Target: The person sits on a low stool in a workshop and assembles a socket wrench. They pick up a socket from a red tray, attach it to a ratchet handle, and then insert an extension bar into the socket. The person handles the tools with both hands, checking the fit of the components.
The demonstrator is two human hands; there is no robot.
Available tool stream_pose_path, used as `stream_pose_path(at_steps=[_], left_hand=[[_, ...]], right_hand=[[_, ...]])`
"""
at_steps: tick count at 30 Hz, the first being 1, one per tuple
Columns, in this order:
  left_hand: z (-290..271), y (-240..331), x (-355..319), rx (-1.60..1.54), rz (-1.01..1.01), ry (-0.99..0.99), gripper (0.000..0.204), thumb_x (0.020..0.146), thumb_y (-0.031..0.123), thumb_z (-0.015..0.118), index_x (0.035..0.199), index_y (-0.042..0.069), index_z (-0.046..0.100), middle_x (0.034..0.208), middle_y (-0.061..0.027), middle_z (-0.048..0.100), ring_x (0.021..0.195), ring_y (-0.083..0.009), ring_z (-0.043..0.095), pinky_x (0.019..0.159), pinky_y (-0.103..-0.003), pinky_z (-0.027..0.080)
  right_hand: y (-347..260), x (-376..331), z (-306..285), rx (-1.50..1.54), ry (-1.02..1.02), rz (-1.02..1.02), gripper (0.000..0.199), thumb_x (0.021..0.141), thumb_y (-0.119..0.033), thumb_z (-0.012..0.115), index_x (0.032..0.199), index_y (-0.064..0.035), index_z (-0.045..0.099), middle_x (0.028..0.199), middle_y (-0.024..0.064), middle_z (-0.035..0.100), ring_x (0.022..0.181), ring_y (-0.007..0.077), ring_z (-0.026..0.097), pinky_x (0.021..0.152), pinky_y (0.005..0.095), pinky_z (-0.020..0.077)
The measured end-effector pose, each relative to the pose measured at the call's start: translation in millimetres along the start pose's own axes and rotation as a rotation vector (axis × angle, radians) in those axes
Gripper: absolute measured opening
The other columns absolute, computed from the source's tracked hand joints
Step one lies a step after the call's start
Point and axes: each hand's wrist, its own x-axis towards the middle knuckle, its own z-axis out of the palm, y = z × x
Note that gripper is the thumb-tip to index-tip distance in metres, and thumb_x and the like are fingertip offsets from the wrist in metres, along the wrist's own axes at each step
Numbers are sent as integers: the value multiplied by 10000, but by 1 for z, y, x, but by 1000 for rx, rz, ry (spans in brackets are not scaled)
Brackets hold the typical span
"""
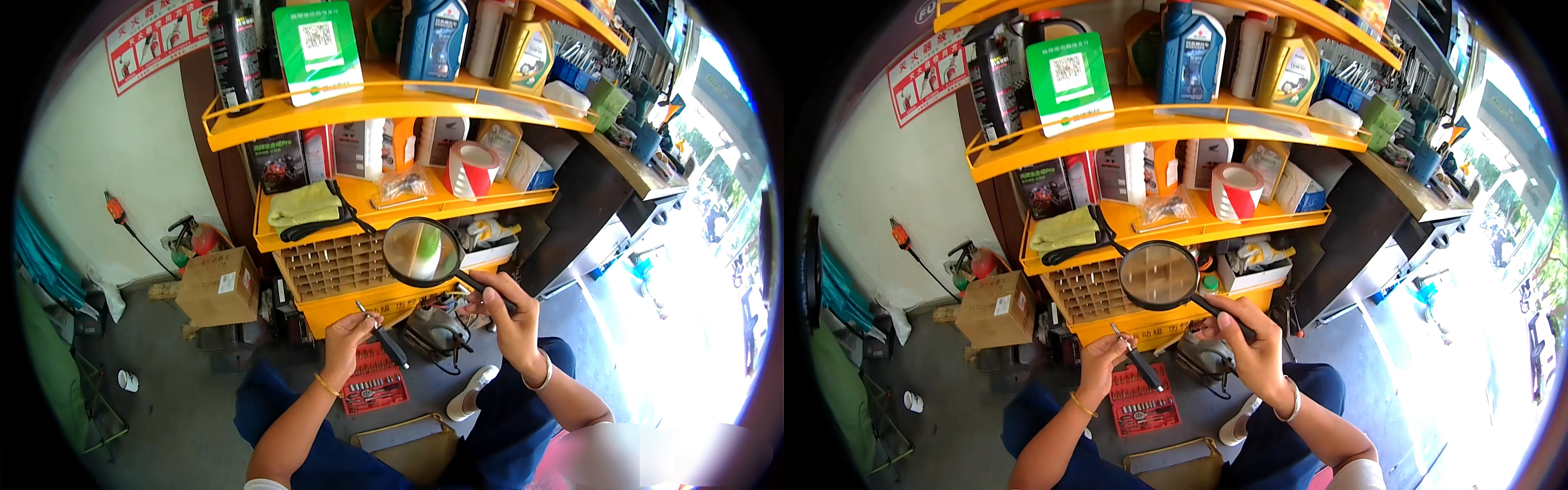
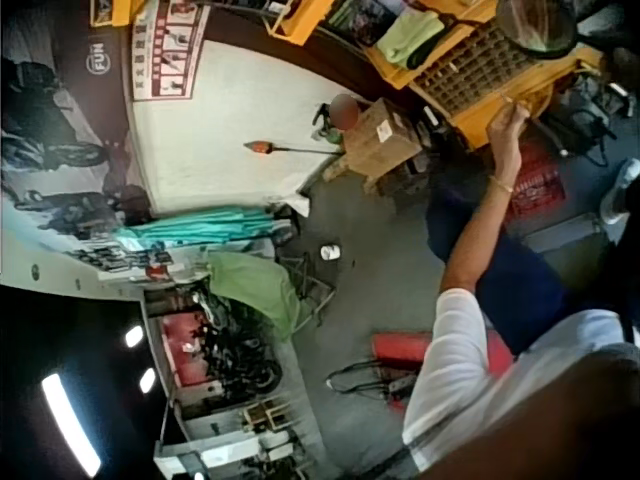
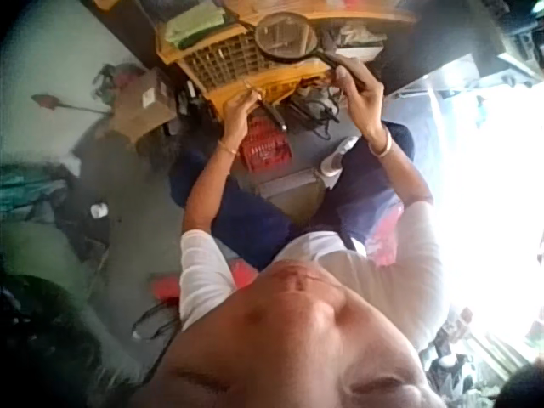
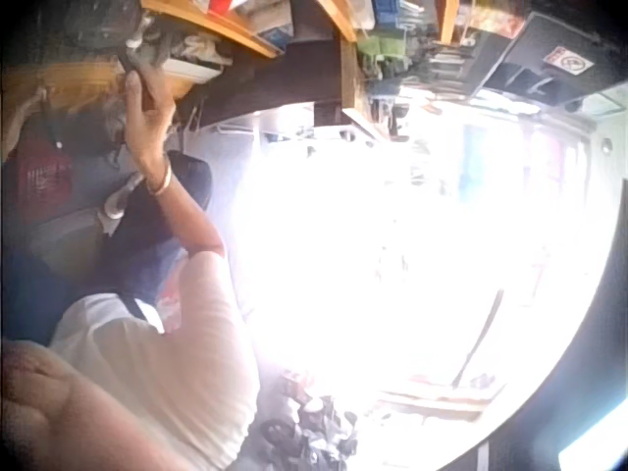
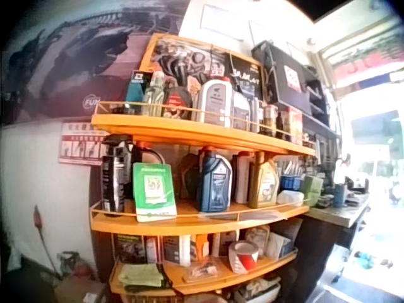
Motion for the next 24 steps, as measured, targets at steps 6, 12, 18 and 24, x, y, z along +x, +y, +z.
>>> stream_pose_path(at_steps=[6, 12, 18, 24], left_hand=[[6, 1, -4, 13, -34, -25, 188, 872, 74, 645, 1026, -35, 654, 974, -126, 682, 922, -207, 663, 869, -320, 529], [10, 6, -11, -7, -87, -21, 213, 853, 38, 663, 1039, -64, 653, 946, -124, 686, 872, -189, 668, 811, -280, 541], [5, 0, -13, -48, -96, -59, 145, 830, -6, 666, 965, -59, 666, 927, -116, 673, 860, -198, 669, 793, -298, 550], [0, -3, -13, 7, -95, -75, 202, 803, 65, 715, 940, -68, 647, 970, -158, 637, 890, -286, 672, 815, -394, 562]], right_hand=[[35, -21, -10, 39, -101, -6, 273, 951, -14, 483, 1195, 78, 561, 1014, 108, 519, 908, 185, 624, 855, 335, 563], [47, -29, -10, 166, -160, 75, 267, 942, -16, 498, 1178, 82, 573, 1018, 115, 513, 935, 197, 617, 878, 356, 561], [62, -34, -11, 337, -195, 157, 279, 948, -47, 504, 1177, 102, 564, 1036, 136, 505, 947, 212, 610, 871, 400, 563], [73, -38, -8, 527, -193, 266, 302, 956, -68, 499, 1192, 114, 544, 1039, 144, 497, 947, 228, 611, 863, 421, 564]])
